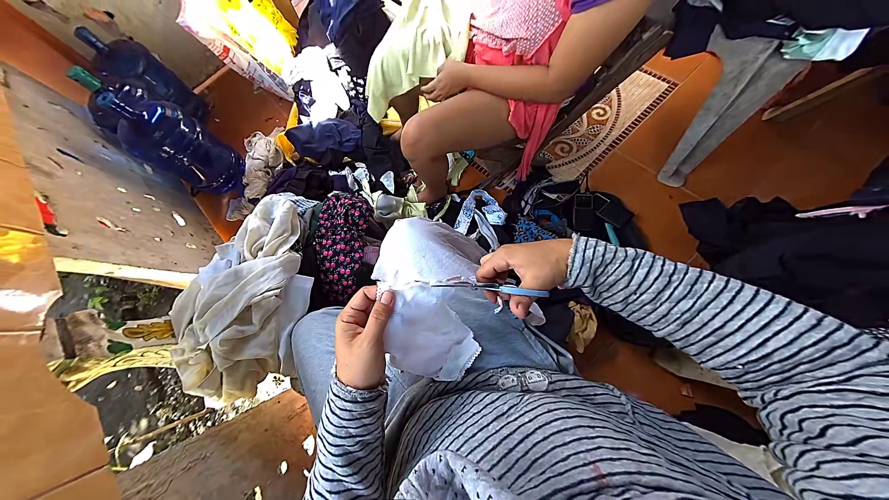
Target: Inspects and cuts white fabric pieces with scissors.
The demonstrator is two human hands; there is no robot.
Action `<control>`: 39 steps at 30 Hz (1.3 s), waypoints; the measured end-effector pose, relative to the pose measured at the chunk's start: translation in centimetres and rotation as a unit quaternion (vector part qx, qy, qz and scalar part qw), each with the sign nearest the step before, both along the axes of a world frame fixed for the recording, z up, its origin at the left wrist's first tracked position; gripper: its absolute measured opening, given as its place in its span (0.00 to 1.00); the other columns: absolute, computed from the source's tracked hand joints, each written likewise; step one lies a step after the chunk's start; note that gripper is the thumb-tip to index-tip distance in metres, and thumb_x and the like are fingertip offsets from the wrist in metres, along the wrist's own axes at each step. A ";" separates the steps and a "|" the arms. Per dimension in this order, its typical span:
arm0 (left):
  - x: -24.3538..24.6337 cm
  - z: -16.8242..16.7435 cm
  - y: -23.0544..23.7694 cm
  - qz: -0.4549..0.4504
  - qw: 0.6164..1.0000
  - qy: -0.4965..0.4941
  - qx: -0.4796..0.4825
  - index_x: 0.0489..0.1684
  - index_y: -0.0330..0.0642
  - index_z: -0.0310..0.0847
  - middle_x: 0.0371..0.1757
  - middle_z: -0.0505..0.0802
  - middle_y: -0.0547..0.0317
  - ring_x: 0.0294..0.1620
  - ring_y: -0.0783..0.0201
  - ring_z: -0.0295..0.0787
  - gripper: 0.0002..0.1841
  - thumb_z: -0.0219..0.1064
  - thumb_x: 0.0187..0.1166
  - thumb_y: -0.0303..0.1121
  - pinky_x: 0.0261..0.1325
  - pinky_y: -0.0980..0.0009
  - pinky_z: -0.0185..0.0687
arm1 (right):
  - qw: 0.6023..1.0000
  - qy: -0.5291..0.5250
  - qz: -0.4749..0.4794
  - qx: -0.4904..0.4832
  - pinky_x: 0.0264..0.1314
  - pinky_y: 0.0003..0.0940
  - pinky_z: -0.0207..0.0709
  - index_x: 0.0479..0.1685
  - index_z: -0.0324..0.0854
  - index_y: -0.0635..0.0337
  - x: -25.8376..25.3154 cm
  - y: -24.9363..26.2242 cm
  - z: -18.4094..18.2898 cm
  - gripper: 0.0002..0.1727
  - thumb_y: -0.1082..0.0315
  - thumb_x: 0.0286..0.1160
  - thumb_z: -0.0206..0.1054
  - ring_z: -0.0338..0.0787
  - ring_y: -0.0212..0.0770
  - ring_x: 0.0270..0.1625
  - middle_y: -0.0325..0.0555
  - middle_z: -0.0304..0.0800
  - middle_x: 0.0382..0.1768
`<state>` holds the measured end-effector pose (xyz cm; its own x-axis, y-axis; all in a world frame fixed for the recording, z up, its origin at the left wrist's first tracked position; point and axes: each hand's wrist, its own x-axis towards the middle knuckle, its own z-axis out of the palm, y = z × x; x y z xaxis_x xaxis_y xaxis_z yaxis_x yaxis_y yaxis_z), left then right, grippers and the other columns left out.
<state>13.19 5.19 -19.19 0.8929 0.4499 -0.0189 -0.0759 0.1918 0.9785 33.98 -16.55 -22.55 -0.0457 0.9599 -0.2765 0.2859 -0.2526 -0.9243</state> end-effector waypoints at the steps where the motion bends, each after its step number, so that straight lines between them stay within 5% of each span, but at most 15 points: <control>1: -0.1 0.0 0.1 -0.008 1.000 -0.006 -0.001 0.38 0.43 0.85 0.29 0.94 0.69 0.31 0.77 0.91 0.11 0.56 0.84 0.24 0.39 0.77 0.89 | 1.000 -0.012 -0.003 -0.004 0.38 0.26 0.67 0.39 0.83 0.67 0.0 0.0 -0.1 0.17 0.63 0.63 0.81 0.77 0.27 0.35 0.40 0.82 0.31; 5: -0.2 -0.4 0.5 -0.063 0.997 -0.044 0.016 0.41 0.45 0.86 0.32 0.93 0.71 0.32 0.79 0.89 0.10 0.57 0.87 0.27 0.40 0.78 0.87 | 1.000 -0.022 -0.003 -0.007 0.38 0.27 0.69 0.38 0.85 0.67 -0.5 -0.1 -0.5 0.18 0.62 0.61 0.83 0.77 0.29 0.35 0.42 0.82 0.32; 10: 0.0 -0.2 -0.1 -0.009 0.999 -0.031 0.031 0.42 0.41 0.81 0.32 0.92 0.70 0.33 0.77 0.90 0.10 0.52 0.88 0.24 0.41 0.77 0.89 | 0.997 0.055 0.046 -0.009 0.30 0.19 0.67 0.31 0.83 0.64 -0.5 -0.6 -0.8 0.10 0.66 0.64 0.76 0.77 0.20 0.27 0.34 0.84 0.26; 16: 0.1 0.1 -0.5 0.034 0.999 0.001 0.034 0.42 0.40 0.79 0.30 0.91 0.69 0.31 0.77 0.89 0.10 0.50 0.88 0.24 0.39 0.78 0.88 | 0.993 0.107 0.053 -0.019 0.23 0.15 0.66 0.27 0.83 0.59 -0.7 -1.2 -0.8 0.14 0.57 0.66 0.74 0.77 0.16 0.20 0.28 0.86 0.21; 25: 0.0 0.2 -0.8 0.049 0.998 0.010 0.038 0.43 0.40 0.76 0.30 0.90 0.68 0.32 0.76 0.90 0.11 0.46 0.90 0.25 0.40 0.77 0.89 | 0.995 0.087 0.032 -0.031 0.29 0.19 0.69 0.35 0.84 0.63 -2.2 -1.3 -0.9 0.13 0.60 0.69 0.73 0.79 0.19 0.25 0.33 0.87 0.25; 39: -0.2 0.7 -1.2 0.000 1.000 -0.002 -0.025 0.44 0.43 0.76 0.32 0.90 0.70 0.34 0.78 0.89 0.14 0.42 0.90 0.25 0.42 0.78 0.88 | 0.991 0.132 0.010 -0.003 0.24 0.12 0.67 0.28 0.83 0.57 -1.9 -1.1 -2.0 0.16 0.52 0.65 0.75 0.78 0.14 0.22 0.25 0.87 0.24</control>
<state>12.99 4.00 -18.45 0.8934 0.4477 -0.0373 -0.0797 0.2396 0.9676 32.05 -17.64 -24.57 -0.1364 0.9566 -0.2573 0.0388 -0.2544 -0.9663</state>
